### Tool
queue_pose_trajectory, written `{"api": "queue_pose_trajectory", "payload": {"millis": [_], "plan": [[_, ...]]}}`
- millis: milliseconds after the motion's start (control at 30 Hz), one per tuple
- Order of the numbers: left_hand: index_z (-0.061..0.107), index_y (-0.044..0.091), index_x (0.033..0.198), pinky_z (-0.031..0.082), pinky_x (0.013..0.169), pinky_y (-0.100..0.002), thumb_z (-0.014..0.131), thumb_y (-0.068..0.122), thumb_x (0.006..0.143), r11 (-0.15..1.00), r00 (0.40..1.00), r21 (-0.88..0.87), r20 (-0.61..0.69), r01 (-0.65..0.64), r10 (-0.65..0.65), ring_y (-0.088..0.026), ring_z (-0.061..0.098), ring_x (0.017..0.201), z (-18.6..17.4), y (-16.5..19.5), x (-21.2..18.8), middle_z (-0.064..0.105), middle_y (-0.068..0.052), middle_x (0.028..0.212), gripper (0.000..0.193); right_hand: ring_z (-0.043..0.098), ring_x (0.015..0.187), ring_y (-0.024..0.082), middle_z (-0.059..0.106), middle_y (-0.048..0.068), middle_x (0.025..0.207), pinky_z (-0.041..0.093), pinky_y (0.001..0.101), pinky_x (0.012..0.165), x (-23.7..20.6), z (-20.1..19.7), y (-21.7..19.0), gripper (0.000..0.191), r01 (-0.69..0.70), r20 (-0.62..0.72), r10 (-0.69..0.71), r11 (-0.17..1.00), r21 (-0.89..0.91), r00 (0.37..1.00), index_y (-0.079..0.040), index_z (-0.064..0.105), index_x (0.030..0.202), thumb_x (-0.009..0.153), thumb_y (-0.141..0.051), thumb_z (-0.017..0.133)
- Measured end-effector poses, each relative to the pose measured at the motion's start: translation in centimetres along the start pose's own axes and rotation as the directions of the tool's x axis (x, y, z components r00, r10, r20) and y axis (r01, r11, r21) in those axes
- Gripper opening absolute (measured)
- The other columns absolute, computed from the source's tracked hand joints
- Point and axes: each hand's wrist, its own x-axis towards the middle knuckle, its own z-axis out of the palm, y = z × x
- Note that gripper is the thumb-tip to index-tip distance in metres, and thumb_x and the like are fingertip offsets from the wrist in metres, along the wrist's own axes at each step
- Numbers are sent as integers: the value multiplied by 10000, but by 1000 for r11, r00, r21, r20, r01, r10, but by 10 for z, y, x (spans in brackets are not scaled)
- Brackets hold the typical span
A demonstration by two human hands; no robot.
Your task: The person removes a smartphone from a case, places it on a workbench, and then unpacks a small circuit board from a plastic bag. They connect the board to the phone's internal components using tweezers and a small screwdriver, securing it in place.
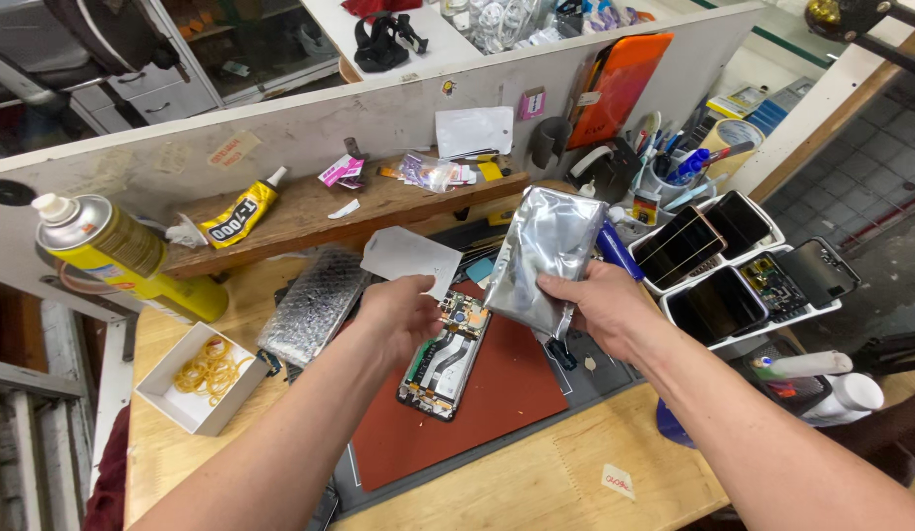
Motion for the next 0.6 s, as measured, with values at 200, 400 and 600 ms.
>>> {"api": "queue_pose_trajectory", "payload": {"millis": [200,400,600], "plan": [[661,58,1080,581,781,-400,639,279,960,992,910,127,413,-20,-34,-230,670,903,3,-11,-29,681,-84,1056,253,739,781,167,764,73,983,617,348,674,-10,20,14,216,46,89,-48,999,23,995,-28,709,1077,899,-148,734],[679,72,1079,593,816,-381,671,234,961,988,900,140,436,-64,-3,-199,671,939,0,-23,-38,720,-62,1050,200,719,825,176,759,83,1002,586,367,714,-22,25,15,211,108,168,-117,992,61,979,-39,715,1074,922,-185,713],[658,82,1197,570,894,-420,659,317,943,986,857,162,514,-47,-43,-211,679,1022,-5,-23,-61,711,-60,1144,346,715,871,163,739,44,1007,595,365,823,-17,14,5,190,116,130,-172,928,353,976,-59,685,1071,952,-207,675]]}}
